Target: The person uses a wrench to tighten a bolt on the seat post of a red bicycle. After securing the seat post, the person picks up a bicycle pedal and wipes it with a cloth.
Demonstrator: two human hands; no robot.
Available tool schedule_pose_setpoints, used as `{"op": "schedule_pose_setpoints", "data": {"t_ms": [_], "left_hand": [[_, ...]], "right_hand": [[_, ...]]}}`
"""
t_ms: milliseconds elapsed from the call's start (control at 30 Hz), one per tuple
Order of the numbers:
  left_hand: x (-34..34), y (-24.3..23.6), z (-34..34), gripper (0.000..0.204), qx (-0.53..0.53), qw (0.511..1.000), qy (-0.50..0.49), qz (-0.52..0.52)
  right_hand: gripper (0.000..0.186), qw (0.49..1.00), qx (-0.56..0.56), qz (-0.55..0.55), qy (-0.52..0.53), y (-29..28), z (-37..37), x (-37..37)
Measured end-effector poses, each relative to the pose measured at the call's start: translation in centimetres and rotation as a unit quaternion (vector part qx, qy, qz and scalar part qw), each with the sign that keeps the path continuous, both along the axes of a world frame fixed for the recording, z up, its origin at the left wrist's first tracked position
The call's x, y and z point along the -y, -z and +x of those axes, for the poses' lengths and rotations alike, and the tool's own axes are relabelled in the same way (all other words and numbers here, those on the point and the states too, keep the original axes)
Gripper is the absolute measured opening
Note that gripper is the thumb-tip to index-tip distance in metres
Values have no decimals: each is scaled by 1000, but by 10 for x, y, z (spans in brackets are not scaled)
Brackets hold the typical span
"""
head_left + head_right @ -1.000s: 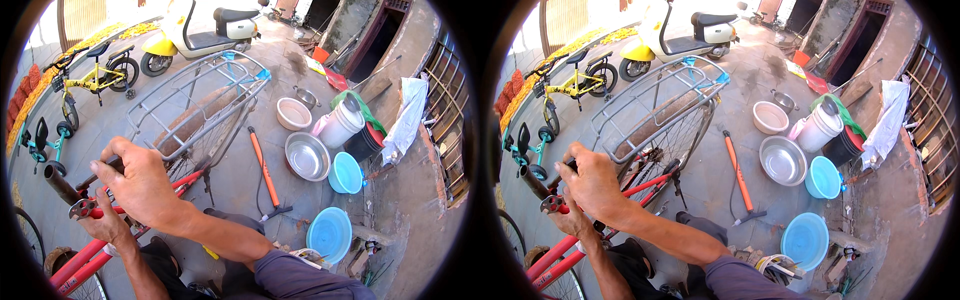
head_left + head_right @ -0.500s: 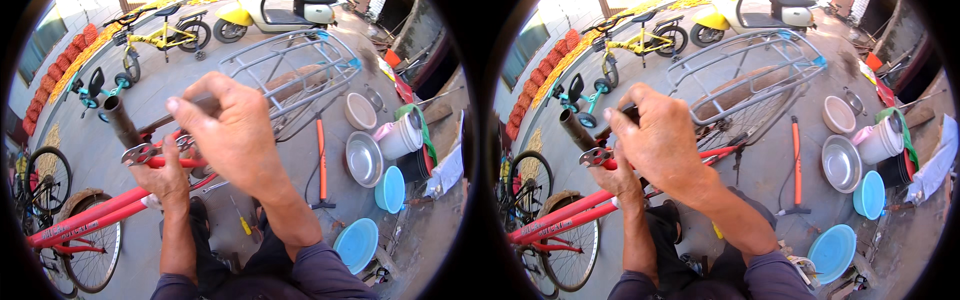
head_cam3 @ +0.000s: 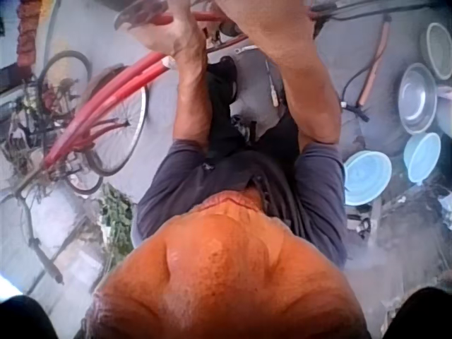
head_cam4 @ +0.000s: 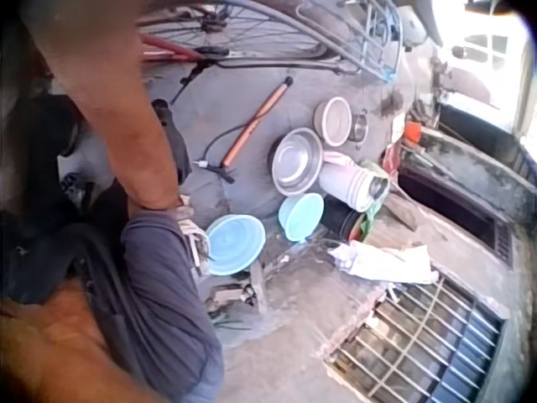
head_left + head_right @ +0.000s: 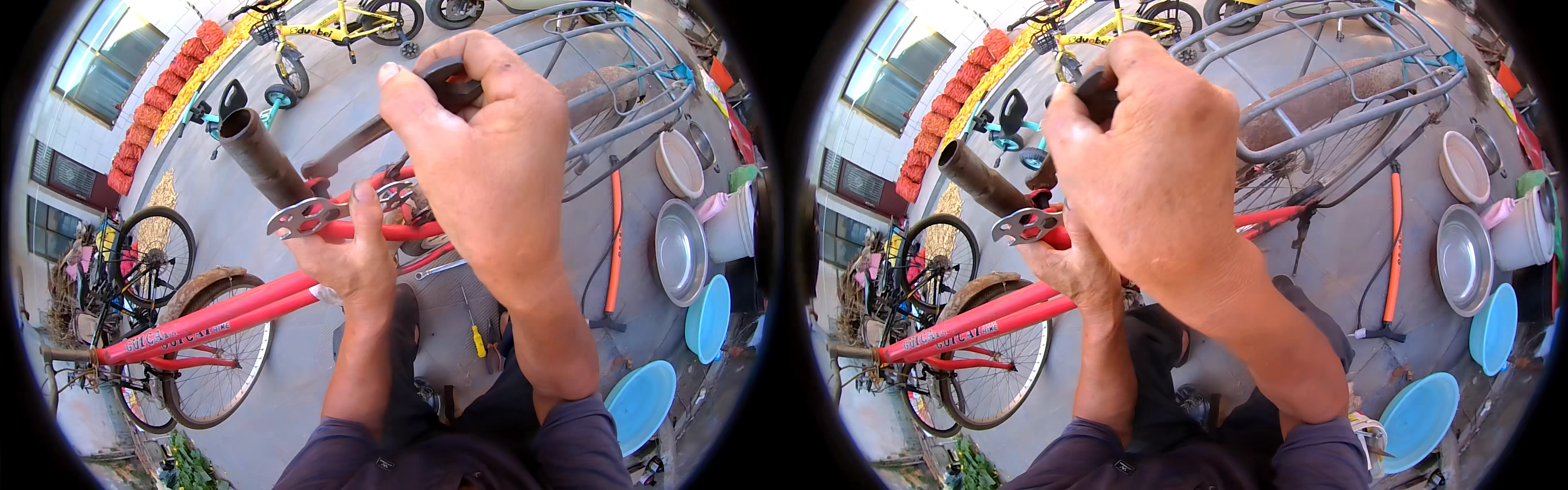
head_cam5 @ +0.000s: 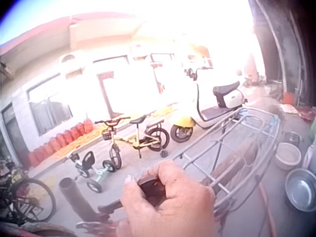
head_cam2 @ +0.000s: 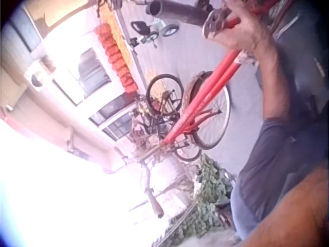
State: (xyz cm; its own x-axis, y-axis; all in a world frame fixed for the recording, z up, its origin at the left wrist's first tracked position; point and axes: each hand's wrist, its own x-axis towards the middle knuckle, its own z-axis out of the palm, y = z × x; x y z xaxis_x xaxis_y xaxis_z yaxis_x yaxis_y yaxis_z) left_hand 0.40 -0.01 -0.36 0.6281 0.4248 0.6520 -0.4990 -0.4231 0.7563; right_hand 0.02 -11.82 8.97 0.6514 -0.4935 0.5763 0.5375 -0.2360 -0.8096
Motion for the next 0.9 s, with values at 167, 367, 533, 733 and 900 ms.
{"op": "schedule_pose_setpoints", "data": {"t_ms": [167,367,533,733,900], "left_hand": [[-2,2,3,50,29,1000,-1,-9],[2,1,4,47,34,999,-2,-23],[-1,3,5,46,28,1000,-5,-5],[-2,3,4,46,33,999,-12,-7],[-3,6,6,46,42,999,-5,-10]], "right_hand": [[19,996,61,48,47,-13,-2,10],[18,997,-16,69,-33,-19,-5,33],[18,997,-59,7,-39,-9,-6,23],[20,990,-108,20,-89,-8,-10,19],[21,987,-119,31,-107,-7,-11,20]]}}
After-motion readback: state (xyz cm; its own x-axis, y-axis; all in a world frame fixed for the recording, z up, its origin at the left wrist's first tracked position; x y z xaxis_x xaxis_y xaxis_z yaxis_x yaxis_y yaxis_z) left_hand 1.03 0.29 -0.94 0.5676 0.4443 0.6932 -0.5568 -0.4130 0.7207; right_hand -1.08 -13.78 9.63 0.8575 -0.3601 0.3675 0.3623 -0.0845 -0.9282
